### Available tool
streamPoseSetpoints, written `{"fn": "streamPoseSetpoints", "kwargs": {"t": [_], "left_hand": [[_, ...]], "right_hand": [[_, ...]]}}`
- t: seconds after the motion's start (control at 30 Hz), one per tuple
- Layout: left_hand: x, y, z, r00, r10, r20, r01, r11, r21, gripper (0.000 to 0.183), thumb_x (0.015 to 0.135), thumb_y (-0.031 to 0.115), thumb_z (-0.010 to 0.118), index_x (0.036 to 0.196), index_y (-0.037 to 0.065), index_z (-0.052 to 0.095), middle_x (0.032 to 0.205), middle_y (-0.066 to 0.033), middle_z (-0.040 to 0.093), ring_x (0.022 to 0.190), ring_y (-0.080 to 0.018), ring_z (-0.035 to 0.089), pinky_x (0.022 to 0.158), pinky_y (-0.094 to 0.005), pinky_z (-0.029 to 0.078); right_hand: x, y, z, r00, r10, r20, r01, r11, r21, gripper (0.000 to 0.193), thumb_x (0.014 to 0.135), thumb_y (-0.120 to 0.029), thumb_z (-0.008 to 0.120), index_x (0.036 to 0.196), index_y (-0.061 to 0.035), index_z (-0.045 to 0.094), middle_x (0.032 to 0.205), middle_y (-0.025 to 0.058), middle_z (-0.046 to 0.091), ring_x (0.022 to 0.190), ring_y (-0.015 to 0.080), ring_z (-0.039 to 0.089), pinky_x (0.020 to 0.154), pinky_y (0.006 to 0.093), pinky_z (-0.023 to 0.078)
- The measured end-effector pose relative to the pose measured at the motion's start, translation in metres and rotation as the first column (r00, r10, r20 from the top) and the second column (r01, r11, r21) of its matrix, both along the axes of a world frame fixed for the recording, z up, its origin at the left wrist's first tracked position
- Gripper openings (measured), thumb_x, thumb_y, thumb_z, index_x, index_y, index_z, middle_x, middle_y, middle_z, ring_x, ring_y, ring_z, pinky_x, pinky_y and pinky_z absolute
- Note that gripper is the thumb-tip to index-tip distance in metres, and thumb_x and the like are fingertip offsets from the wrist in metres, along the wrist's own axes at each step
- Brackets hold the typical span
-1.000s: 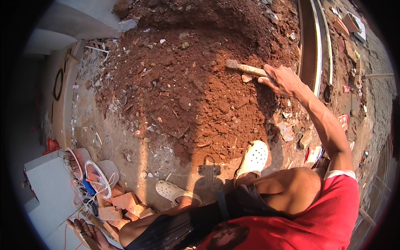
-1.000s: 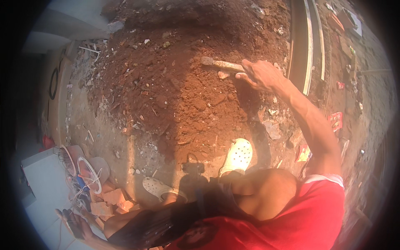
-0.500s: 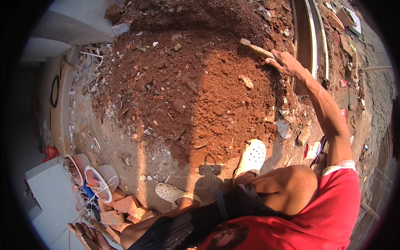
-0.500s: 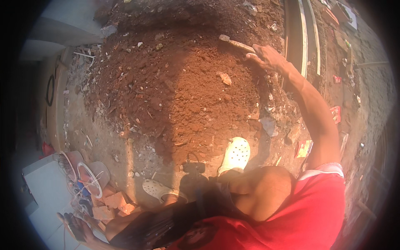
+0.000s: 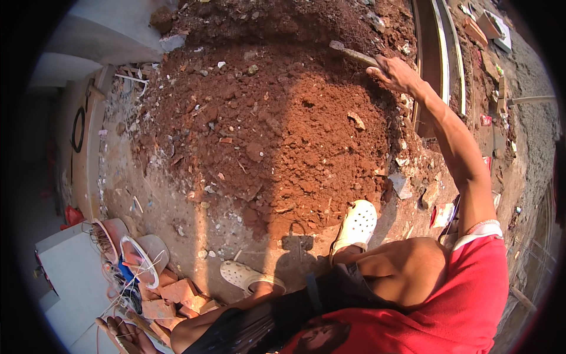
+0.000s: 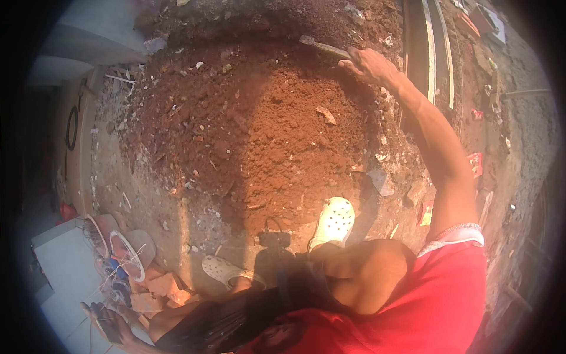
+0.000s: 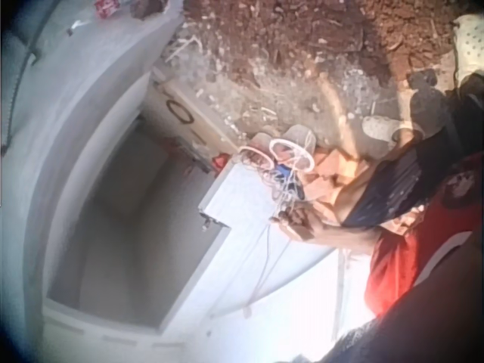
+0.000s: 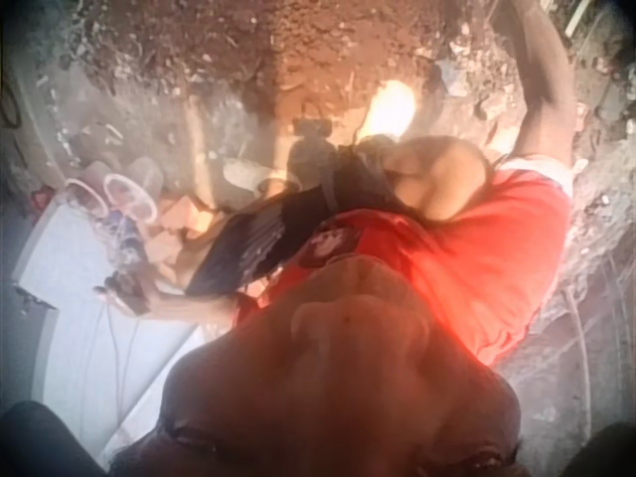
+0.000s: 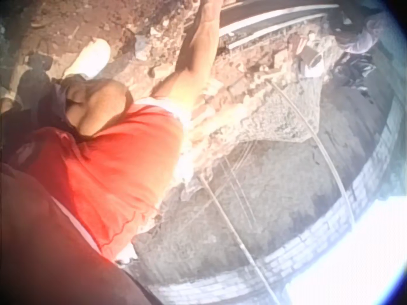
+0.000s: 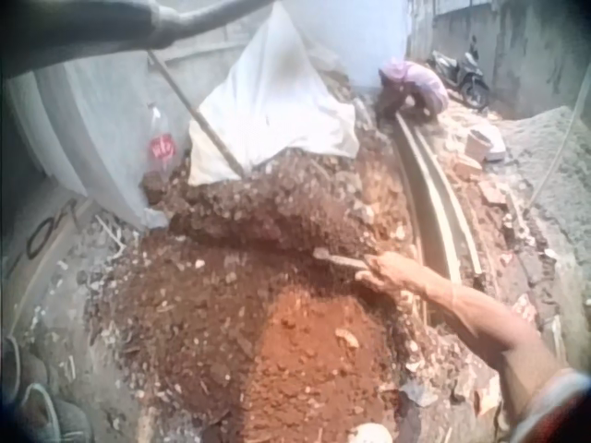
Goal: The person uses a hammer to break up soil and debris on a construction site, then measures and arranges tiles on the ground. They handle a string line and tiles while another person works nearby.
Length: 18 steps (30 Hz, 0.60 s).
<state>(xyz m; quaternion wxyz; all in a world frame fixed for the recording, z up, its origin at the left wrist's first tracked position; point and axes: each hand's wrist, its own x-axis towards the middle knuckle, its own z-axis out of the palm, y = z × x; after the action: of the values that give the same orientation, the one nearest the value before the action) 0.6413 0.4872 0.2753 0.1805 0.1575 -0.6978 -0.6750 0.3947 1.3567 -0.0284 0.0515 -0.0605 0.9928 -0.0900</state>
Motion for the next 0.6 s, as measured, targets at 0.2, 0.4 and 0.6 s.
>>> {"fn": "streamPoseSetpoints", "kwargs": {"t": [0.2,0.4,0.6], "left_hand": [[0.004,0.009,0.010,0.998,0.062,-0.016,-0.062,0.998,-0.028,0.074,0.096,0.009,0.065,0.160,0.009,0.028,0.107,-0.0007,0.057,0.104,-0.0147,0.057,0.104,-0.0383,0.044],[0.005,-0.002,0.004,0.997,0.070,0.025,-0.068,0.996,-0.056,0.073,0.098,0.011,0.064,0.161,0.010,0.027,0.103,-0.0003,0.052,0.102,-0.0145,0.054,0.104,-0.0365,0.043],[0.007,-0.007,0.007,0.994,0.103,0.045,-0.099,0.992,-0.077,0.071,0.100,0.010,0.061,0.161,0.009,0.026,0.105,-0.0003,0.052,0.099,-0.0130,0.054,0.097,-0.0336,0.043]], "right_hand": [[0.050,-0.095,0.048,0.969,0.106,0.224,-0.100,0.994,-0.038,0.055,0.103,-0.062,0.043,0.095,-0.0076,0.040,0.055,0.0095,0.034,0.053,0.0265,0.039,0.058,0.0460,0.042],[0.060,-0.004,0.066,0.999,-0.030,-0.027,0.031,0.999,0.020,0.059,0.102,-0.063,0.043,0.094,-0.0053,0.045,0.058,0.0171,0.047,0.057,0.0354,0.052,0.062,0.0495,0.045],[0.066,-0.004,-0.002,0.993,-0.106,0.045,0.113,0.970,-0.213,0.058,0.103,-0.061,0.045,0.089,-0.0053,0.046,0.063,0.0129,0.044,0.055,0.0242,0.044,0.057,0.0444,0.039]]}}
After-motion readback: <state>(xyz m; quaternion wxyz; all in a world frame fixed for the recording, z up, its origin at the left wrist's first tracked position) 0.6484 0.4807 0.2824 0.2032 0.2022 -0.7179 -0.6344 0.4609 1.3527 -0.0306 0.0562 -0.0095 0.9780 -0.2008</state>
